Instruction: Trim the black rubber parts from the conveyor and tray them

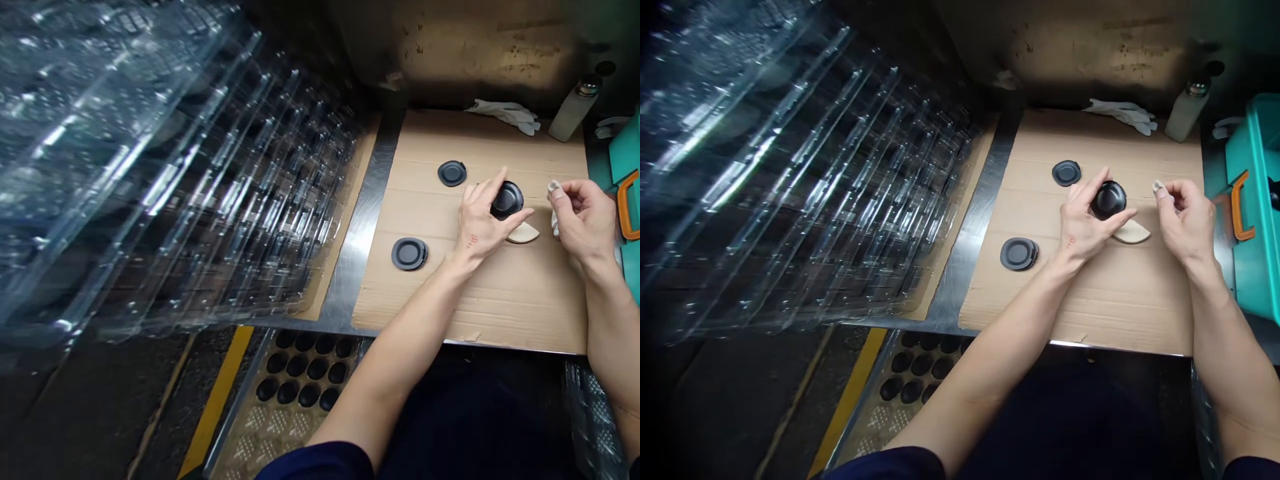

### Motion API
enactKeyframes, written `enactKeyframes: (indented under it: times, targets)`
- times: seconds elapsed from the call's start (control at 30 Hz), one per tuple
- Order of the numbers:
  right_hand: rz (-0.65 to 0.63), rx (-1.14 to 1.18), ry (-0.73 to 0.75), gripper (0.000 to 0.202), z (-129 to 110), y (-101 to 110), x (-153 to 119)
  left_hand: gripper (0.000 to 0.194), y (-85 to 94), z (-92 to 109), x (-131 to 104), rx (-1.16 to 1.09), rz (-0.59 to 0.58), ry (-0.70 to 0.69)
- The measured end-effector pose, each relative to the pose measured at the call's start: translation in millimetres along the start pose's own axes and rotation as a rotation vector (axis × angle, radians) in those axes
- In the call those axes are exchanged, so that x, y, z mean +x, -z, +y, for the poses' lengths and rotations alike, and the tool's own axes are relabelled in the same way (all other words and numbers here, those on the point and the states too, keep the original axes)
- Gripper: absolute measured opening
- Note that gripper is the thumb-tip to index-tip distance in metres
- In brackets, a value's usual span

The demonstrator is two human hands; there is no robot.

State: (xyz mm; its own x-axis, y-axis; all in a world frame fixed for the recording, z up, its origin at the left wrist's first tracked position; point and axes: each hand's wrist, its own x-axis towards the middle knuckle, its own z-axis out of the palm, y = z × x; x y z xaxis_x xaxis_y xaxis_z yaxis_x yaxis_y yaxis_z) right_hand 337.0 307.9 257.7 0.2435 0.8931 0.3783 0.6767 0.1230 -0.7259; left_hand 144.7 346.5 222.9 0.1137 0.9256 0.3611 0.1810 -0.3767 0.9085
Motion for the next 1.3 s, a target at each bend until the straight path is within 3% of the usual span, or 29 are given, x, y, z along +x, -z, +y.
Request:
enactKeyframes:
  times: [0.17,0.4,0.5,0.6,0.7,0.77,0.9,1.17,1.3]
  targets:
    - [-0.076,0.284,-0.125,0.031,-5,-10,0,0.099,-2.7,-13,-4,0.103,0.037,-0.092]
    - [-0.167,0.281,-0.145,0.032,-13,-8,-3,0.097,-3.3,-15,-2,0.084,-0.004,-0.091]
    - [-0.154,0.198,-0.085,0.032,-11,-8,-7,0.084,-4.4,-5,-2,-0.099,-0.020,0.062]
    - [-0.083,0.026,-0.004,0.032,-10,-8,-9,0.064,-3.8,9,0,-0.489,-0.058,0.413]
    - [-0.080,-0.098,0.073,0.034,-17,-7,-12,0.068,-0.2,21,5,-0.813,-0.168,0.787]
    - [-0.111,-0.136,0.119,0.035,-23,-7,-14,0.075,1.3,25,7,-0.893,-0.219,0.918]
    - [-0.190,-0.178,0.185,0.037,-31,-12,-18,0.077,-2.6,32,3,-0.842,-0.204,0.954]
    - [-0.333,-0.440,0.272,0.037,-22,-14,-22,0.076,-11.0,38,-16,-0.637,-0.239,0.954]
    - [-0.299,-0.431,0.264,0.040,-22,-11,-20,0.074,-9.0,41,-11,-0.677,-0.202,0.999]
